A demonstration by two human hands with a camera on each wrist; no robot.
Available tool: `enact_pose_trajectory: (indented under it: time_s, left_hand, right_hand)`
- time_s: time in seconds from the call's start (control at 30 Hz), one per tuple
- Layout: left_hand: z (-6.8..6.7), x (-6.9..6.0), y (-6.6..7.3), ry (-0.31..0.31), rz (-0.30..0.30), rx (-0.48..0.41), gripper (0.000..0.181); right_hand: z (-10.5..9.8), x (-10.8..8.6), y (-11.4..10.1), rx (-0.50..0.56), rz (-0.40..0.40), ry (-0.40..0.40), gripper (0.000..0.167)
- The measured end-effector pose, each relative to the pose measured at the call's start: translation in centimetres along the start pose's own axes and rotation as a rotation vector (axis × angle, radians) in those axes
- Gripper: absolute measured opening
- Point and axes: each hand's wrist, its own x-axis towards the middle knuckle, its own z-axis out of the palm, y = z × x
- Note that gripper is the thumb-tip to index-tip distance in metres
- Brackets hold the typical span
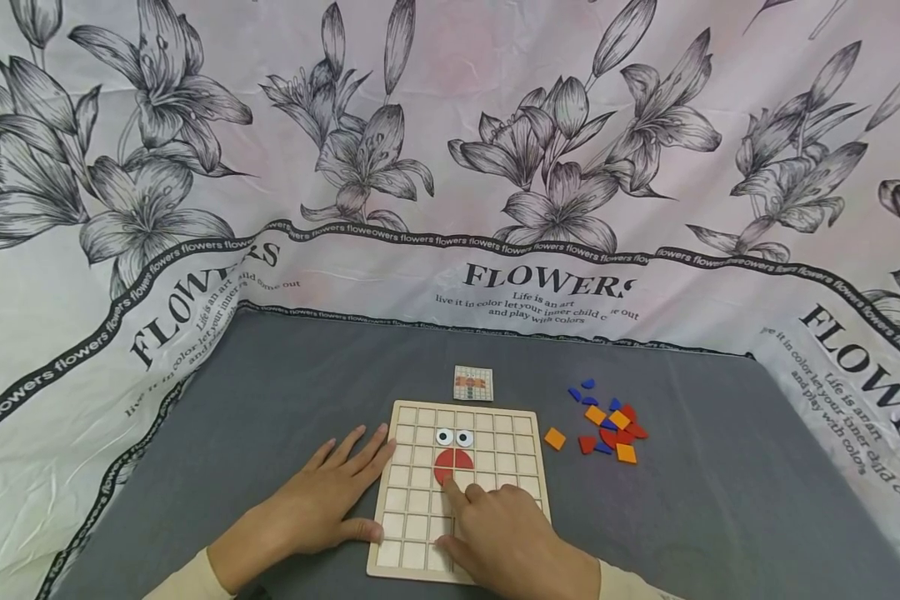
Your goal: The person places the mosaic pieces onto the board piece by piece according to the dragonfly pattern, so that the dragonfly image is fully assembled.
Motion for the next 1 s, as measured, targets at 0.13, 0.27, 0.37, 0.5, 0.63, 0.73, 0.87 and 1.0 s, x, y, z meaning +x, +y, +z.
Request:
enact_pose_trajectory:
  time_s: [0.13, 0.27, 0.37, 0.5, 0.63, 0.73, 0.87, 1.0]
  left_hand:
    - [0.1, -0.1, -0.2, -0.007, 0.004, 0.006, 0.109]
    - [-0.2, 0.0, 0.1, -0.028, -0.019, 0.023, 0.109]
    - [-0.9, 0.0, 0.7, -0.048, -0.037, 0.018, 0.108]
    - [-1.6, -0.1, 1.3, -0.068, -0.043, 0.009, 0.107]
    - [-1.3, 0.0, 1.1, -0.06, -0.027, 0.014, 0.107]
    - [-1.2, 0.0, 1.0, -0.056, -0.023, 0.012, 0.107]
    - [-1.5, 0.0, 1.2, -0.063, -0.04, 0.017, 0.108]
    - [-1.7, -0.1, 1.5, -0.071, -0.051, 0.031, 0.107]
  right_hand:
    - [0.0, -0.3, 0.3, 0.038, -0.005, -0.013, 0.063]
    - [0.0, -0.8, 1.0, 0.104, -0.016, -0.009, 0.059]
    - [-0.1, -1.4, 1.6, 0.148, -0.018, 0.006, 0.057]
    - [-0.4, -2.3, 2.6, 0.19, 0.0, 0.008, 0.051]
    - [-0.6, -3.4, 3.8, 0.219, 0.041, 0.037, 0.046]
    - [-0.9, -4.1, 4.6, 0.243, 0.088, 0.079, 0.042]
    - [-1.4, -4.9, 5.7, 0.27, 0.175, 0.129, 0.035]
    - [-1.4, -5.7, 6.6, 0.257, 0.272, 0.142, 0.03]
